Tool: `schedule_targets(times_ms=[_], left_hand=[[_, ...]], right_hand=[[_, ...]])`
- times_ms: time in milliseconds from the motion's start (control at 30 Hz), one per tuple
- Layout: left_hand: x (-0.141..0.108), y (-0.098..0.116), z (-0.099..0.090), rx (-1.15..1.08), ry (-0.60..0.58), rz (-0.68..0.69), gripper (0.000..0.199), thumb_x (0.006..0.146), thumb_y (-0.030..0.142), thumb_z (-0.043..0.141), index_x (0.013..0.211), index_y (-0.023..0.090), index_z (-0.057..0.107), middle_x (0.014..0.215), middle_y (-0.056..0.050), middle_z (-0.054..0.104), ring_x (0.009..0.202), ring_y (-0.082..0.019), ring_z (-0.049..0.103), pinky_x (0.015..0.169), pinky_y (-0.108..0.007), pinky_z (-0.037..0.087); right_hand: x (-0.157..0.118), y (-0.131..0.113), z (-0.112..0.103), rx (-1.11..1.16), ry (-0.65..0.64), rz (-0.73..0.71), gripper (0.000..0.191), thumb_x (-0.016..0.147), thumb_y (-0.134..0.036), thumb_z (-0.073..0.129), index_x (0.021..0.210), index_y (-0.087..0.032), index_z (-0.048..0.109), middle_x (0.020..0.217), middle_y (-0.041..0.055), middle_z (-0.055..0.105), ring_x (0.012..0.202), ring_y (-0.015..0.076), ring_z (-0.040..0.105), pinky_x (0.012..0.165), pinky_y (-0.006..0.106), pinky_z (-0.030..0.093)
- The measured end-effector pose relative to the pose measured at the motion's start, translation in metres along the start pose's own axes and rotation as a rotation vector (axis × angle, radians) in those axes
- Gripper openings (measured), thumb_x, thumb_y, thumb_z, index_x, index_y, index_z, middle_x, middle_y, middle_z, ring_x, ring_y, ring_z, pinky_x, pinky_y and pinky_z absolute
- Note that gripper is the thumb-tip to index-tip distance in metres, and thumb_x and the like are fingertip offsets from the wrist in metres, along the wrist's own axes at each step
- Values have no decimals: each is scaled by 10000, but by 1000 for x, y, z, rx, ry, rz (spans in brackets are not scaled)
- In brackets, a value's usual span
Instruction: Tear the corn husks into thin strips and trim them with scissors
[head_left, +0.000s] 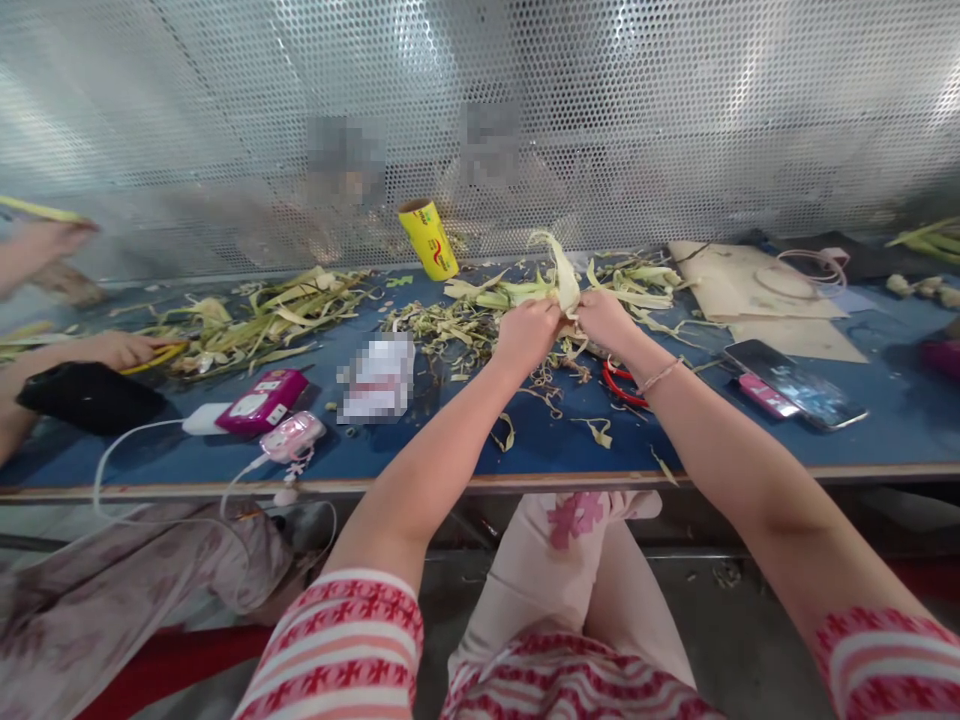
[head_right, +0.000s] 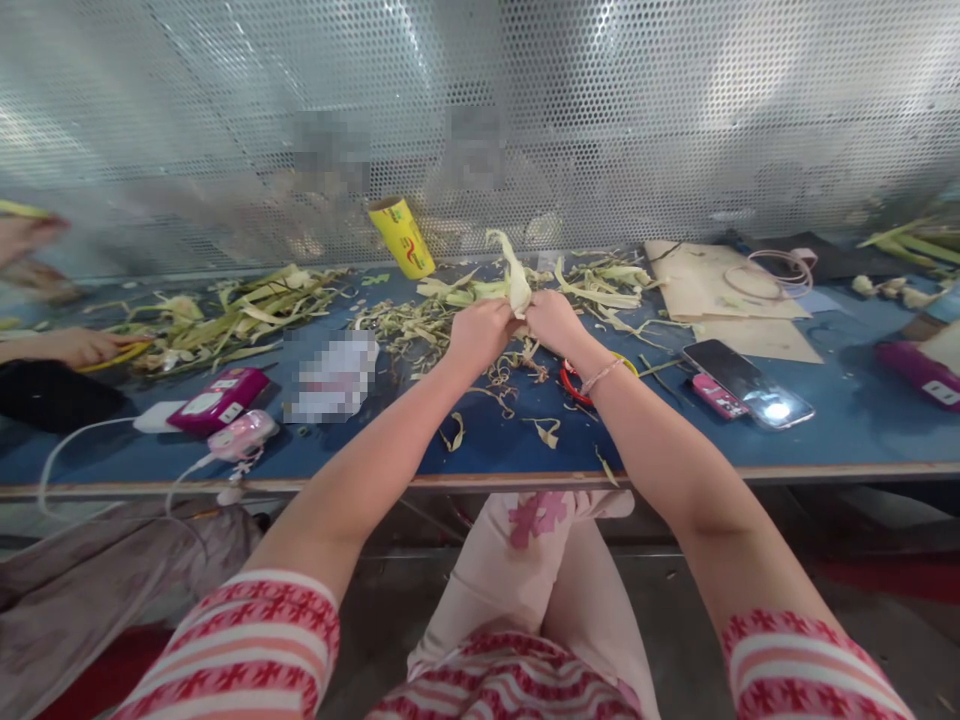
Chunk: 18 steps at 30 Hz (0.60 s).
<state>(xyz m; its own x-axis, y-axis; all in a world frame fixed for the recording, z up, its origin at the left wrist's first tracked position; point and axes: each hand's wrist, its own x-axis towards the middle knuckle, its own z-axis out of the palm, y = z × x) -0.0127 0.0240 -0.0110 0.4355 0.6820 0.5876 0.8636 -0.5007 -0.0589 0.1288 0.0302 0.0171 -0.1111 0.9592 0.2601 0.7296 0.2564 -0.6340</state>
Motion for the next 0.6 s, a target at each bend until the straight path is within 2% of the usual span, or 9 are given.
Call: schedule_targets(times_ms=[100,233,400,600], left_hand=[[1,-1,1,-12,40,10,267,931,252,508,1053,114,701,1090,-146,728,989,-250,681,789,-333,534],[3,-4,4,-33,112,46,307,930,213,495,1154,107,677,1181,-137,712,1044,-248,675,838,-338,547],[10,-8,9,-87,218,107,306,927,198,499,1166,108,668,1191,-144,707,1086,-235,662,895,-352,551],[14,-22,13,-202,314,231,315,947,200,457,1199,153,639,1232,-121,687,1184,-206,623,1044,-399,489]], right_hand=[[2,3,6,389,27,112,162,673,-86,476,538,-169,506,491,-24,435,504,102,394,522,246,304],[2,0,8,782,-14,233,152,603,-55,495,531,-183,458,433,-52,396,435,76,340,456,217,286],[-1,-3,-4,1002,-71,268,180,603,-42,535,546,-185,441,418,-61,377,409,68,327,441,210,321],[-2,-3,-13,1084,-157,223,171,665,-17,522,633,-178,474,490,-49,428,425,70,350,466,219,361]])
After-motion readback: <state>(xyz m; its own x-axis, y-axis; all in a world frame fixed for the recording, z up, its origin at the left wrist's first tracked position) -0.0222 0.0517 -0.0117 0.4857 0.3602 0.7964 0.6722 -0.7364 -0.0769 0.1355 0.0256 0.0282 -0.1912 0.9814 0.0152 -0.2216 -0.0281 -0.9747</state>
